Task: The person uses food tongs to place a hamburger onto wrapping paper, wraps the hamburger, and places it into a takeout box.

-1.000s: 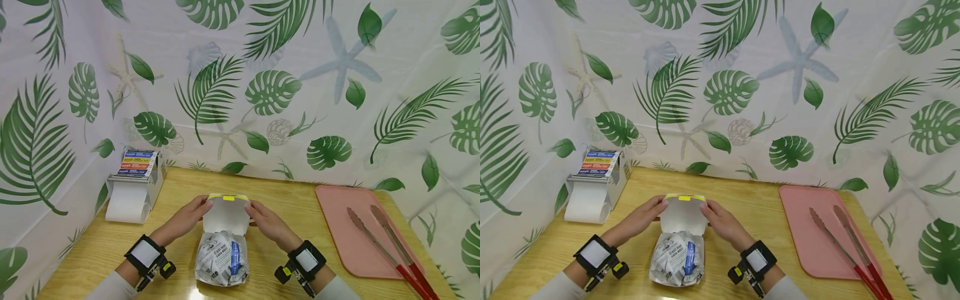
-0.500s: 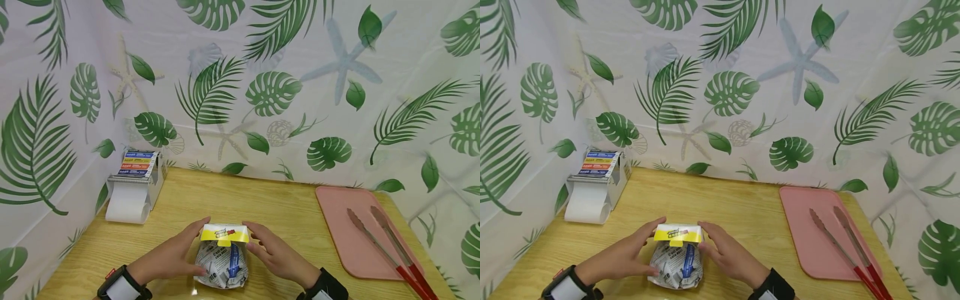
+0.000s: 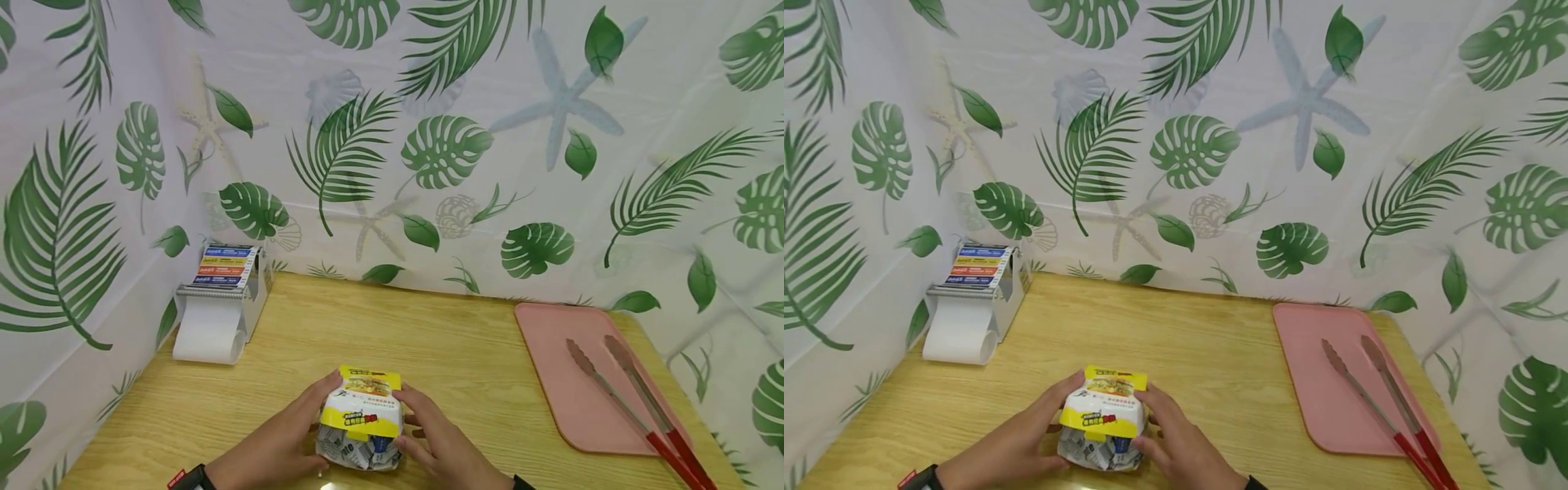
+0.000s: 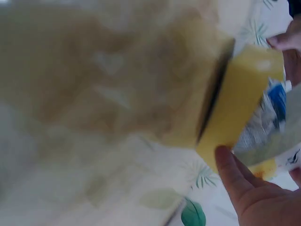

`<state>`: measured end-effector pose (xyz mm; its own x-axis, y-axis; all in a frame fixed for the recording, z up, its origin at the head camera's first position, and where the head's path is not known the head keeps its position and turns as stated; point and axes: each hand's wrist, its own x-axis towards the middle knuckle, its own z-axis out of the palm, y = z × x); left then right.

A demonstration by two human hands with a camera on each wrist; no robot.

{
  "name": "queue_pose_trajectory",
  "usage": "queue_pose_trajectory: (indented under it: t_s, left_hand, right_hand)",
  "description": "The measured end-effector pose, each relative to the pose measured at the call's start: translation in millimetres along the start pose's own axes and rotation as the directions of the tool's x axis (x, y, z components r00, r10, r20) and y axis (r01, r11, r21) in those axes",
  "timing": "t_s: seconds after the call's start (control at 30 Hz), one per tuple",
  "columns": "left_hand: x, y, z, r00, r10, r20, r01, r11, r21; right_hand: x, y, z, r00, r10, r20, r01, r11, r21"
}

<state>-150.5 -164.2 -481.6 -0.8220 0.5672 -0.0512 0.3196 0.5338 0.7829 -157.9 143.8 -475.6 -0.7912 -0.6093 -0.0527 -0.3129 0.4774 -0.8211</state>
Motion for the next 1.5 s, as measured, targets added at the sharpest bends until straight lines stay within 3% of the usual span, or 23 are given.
queue_pose_trajectory:
  t_s: [0.23,0.53,0.77,0.9,1.07,1.3,1.5]
  left_hand:
    - [1.1,1.3,9.5,0.997,0.051,-0.055,-0.044,0.992,0.121]
    - [-1.0,6.3,12.4,0.993,0.087,-0.077,-0.067,0.971,0.229]
    - [-2.1,6.6,14.3,0.985,0.127,-0.116,-0.096,0.965,0.245]
    - [-1.7,6.3,14.3,0.986,0.119,-0.119,-0.089,0.97,0.227]
    - [-0.9,5.8,15.4,0.986,0.111,-0.122,-0.082,0.973,0.217]
    - [0.9,5.3,18.4,0.988,0.09,-0.122,-0.061,0.971,0.23]
    - [2.2,7.1,16.4,0.984,0.098,-0.147,-0.059,0.967,0.25]
  right_hand:
    - [-4.0,9.4,7.1,0.997,-0.076,-0.025,0.075,0.996,-0.04]
    - [-6.0,16.9,3.2,0.985,-0.174,0.017,0.174,0.981,-0.089]
    - [-5.5,21.6,3.6,0.983,-0.178,-0.042,0.168,0.971,-0.168]
    - [-4.6,23.5,3.9,0.982,-0.182,-0.051,0.172,0.972,-0.161]
    - [-1.3,19.4,4.8,0.99,-0.131,-0.047,0.12,0.976,-0.184]
    - [4.2,12.6,11.6,0.989,-0.104,-0.105,0.077,0.968,-0.239]
    - [6.1,11.0,10.3,0.989,-0.107,-0.106,0.092,0.986,-0.142]
